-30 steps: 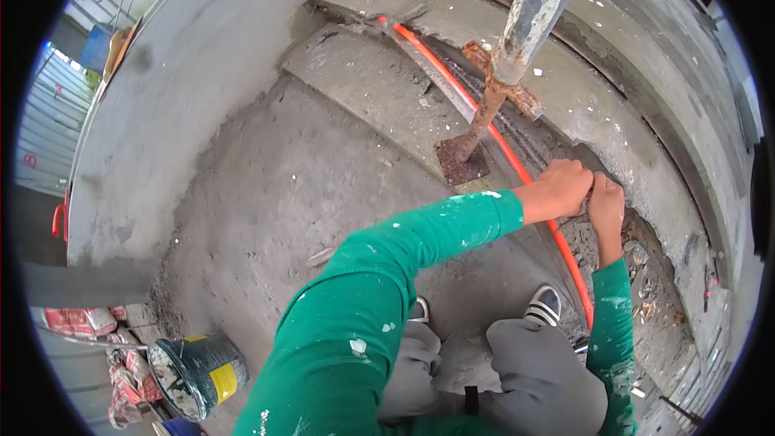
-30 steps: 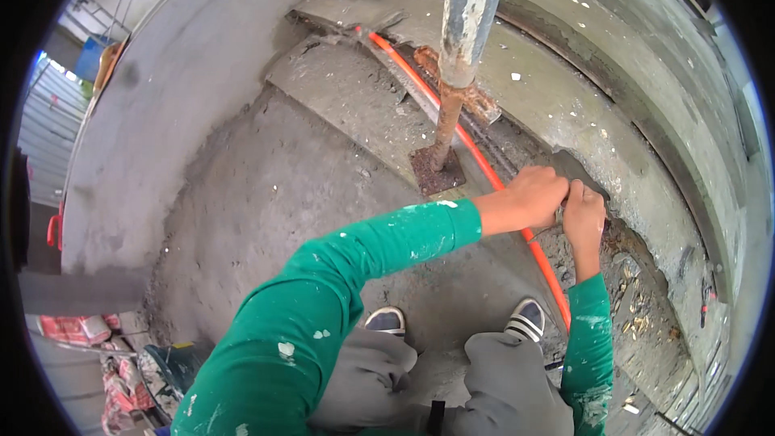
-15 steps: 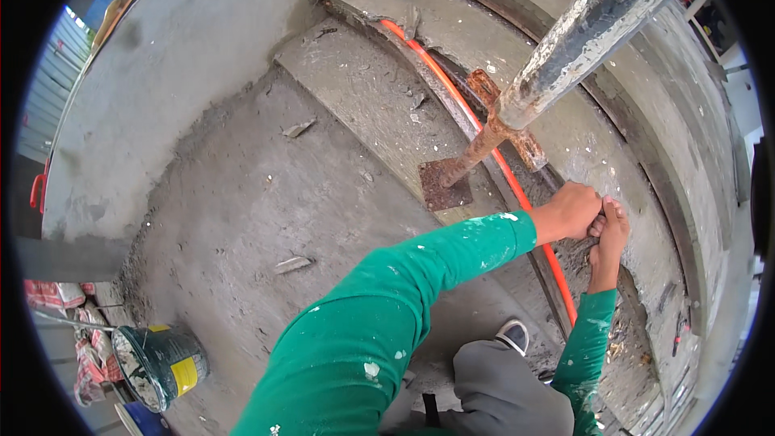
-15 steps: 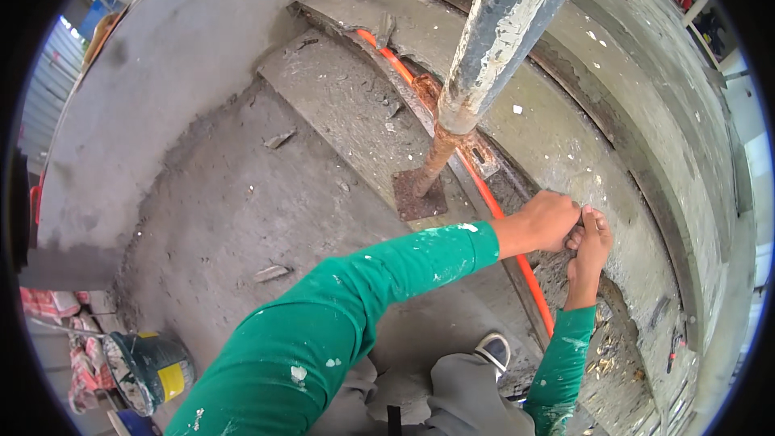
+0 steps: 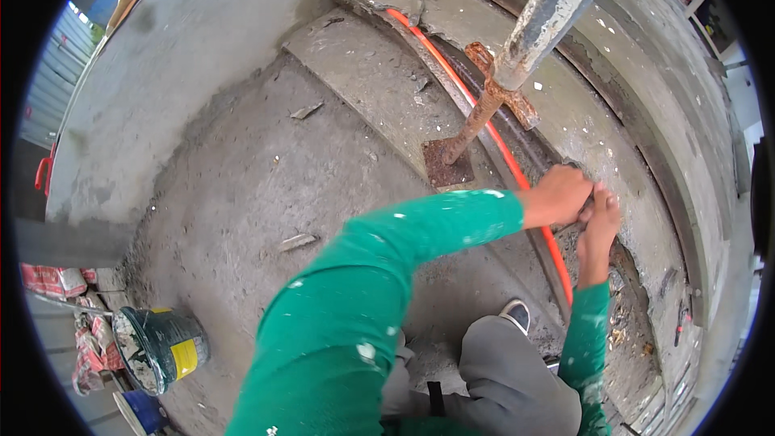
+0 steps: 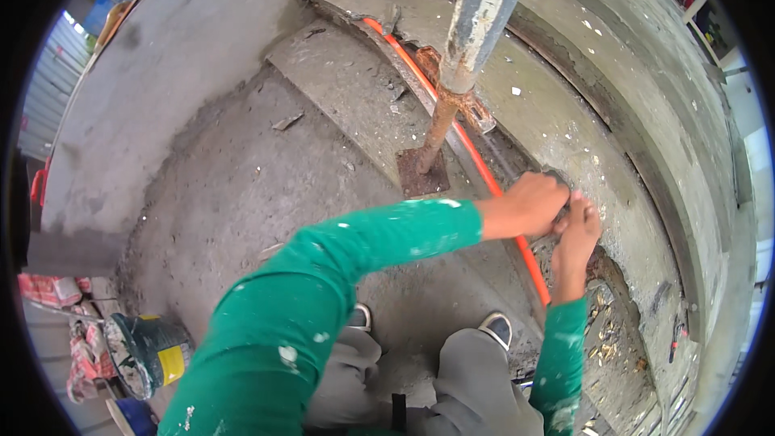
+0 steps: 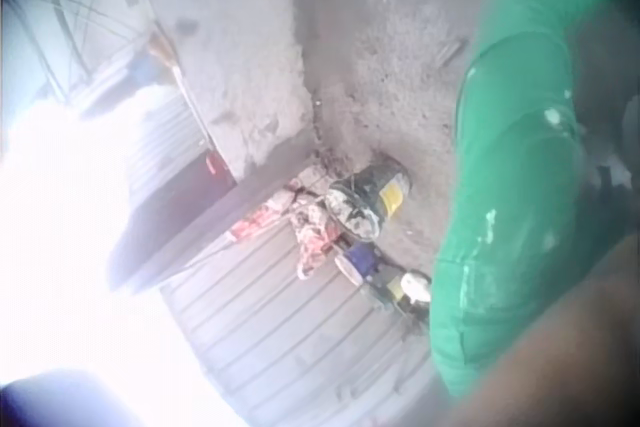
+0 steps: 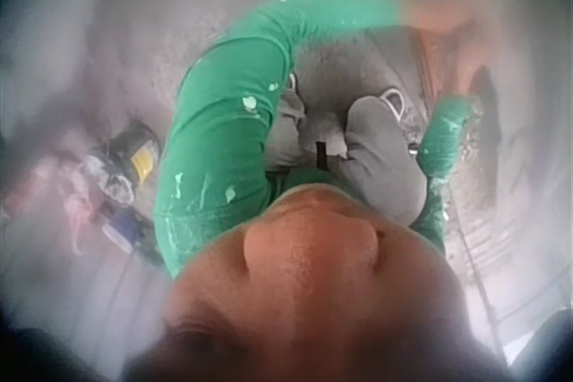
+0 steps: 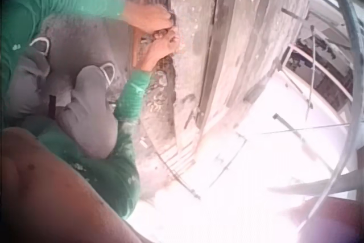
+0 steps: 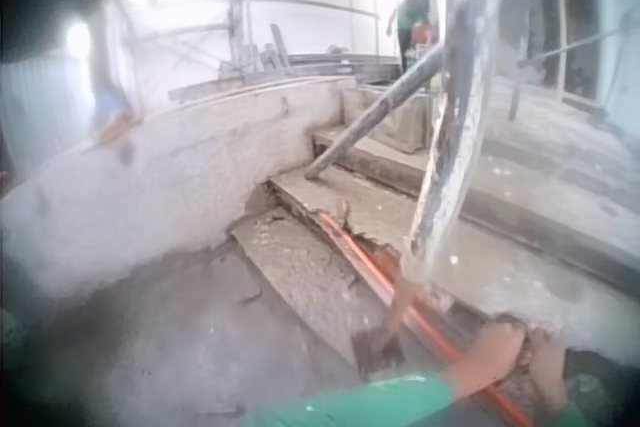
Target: The person uses a hammer to secure an orange conduit pipe along a groove in a concrete staircase. They repeatedly strike the pipe to embed it into the concrete, then move to a room where other workers are present.
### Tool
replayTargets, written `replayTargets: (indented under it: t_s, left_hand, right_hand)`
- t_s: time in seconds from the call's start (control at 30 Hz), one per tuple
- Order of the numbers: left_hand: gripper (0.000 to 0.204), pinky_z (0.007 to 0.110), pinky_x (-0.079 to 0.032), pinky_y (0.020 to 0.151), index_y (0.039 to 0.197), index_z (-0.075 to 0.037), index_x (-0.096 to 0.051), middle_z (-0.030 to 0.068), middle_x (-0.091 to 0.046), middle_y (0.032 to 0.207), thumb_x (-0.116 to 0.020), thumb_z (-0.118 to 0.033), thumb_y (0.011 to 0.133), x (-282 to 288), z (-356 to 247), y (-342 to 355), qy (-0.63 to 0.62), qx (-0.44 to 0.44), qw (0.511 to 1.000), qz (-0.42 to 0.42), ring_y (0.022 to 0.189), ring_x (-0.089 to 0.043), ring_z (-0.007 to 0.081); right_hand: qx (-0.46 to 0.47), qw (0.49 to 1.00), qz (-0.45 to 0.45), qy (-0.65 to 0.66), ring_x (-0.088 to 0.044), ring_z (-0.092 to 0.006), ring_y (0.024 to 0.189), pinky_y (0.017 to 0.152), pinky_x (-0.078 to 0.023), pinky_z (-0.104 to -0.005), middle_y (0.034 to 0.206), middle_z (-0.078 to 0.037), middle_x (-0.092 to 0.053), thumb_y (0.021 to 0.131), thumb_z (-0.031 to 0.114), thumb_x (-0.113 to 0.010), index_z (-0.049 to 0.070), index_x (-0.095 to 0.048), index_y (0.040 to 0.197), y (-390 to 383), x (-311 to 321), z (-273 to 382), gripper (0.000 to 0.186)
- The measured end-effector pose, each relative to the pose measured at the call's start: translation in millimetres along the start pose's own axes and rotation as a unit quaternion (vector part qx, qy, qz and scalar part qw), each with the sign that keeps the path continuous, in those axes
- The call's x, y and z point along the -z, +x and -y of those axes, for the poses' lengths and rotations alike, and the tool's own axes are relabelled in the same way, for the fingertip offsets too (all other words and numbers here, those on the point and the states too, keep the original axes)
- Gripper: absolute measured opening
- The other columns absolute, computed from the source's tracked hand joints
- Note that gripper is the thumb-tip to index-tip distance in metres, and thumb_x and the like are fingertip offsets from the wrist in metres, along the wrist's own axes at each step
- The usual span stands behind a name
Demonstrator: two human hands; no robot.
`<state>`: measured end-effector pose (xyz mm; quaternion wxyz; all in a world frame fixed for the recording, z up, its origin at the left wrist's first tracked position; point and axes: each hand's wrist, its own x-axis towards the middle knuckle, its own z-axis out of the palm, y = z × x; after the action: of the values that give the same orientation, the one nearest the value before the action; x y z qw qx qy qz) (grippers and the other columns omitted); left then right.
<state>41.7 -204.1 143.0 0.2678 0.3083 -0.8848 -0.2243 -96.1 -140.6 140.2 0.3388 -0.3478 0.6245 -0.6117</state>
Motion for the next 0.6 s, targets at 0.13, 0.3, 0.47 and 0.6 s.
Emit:
replayTargets:
  t_s: [0.13,0.3,0.47,0.6]
  left_hand:
    - [0.038,0.049,-0.057,0.073,0.09,0.001,-0.067,0.0191,-0.071,0.081,-0.081,-0.031,0.075,17.4,-6.6,-35.4,-0.015,-0.021,0.999,-0.019,0.081,-0.072,0.0384]
    - [0.036,0.049,-0.056,0.071,0.087,0.001,-0.067,0.0194,-0.071,0.08,-0.082,-0.028,0.074,17.7,-6.1,-22.7,-0.034,-0.009,0.999,-0.007,0.079,-0.072,0.0387]
    - [0.034,0.048,-0.056,0.069,0.085,0.001,-0.067,0.0195,-0.071,0.08,-0.082,-0.026,0.072,1.3,-0.6,-9.2,-0.038,-0.018,0.999,-0.029,0.08,-0.073,0.0374]
    - [0.029,0.048,-0.056,0.068,0.086,0.0,-0.068,0.0188,-0.071,0.08,-0.081,-0.02,0.069,-5.0,3.3,1.6,-0.024,-0.029,0.998,-0.044,0.079,-0.073,0.0368]
  right_hand:
    - [-0.042,0.997,-0.012,0.068,-0.04,-0.005,0.057,0.05,-0.034,-0.0233,0.069,0.006,-0.045,0.103,0.018,-0.062,0.009,-0.058,0.095,-56.0,-27.6,24.1,0.013]
    - [-0.031,0.997,-0.032,0.058,-0.037,-0.0023,0.056,0.049,-0.031,-0.0208,0.072,0.006,-0.049,0.102,0.017,-0.064,0.01,-0.06,0.098,-33.0,-15.5,13.7,0.009]
    - [-0.035,0.996,-0.032,0.073,-0.037,-0.0016,0.058,0.05,-0.031,-0.0195,0.071,0.008,-0.046,0.102,0.017,-0.063,0.009,-0.061,0.1,-17.5,-10.2,9.6,0.009]
    - [-0.008,0.998,-0.009,0.068,-0.042,-0.003,0.062,0.055,-0.035,-0.021,0.073,0.006,-0.048,0.1,0.013,-0.06,0.005,-0.06,0.111,-10.5,-4.9,6.6,0.013]
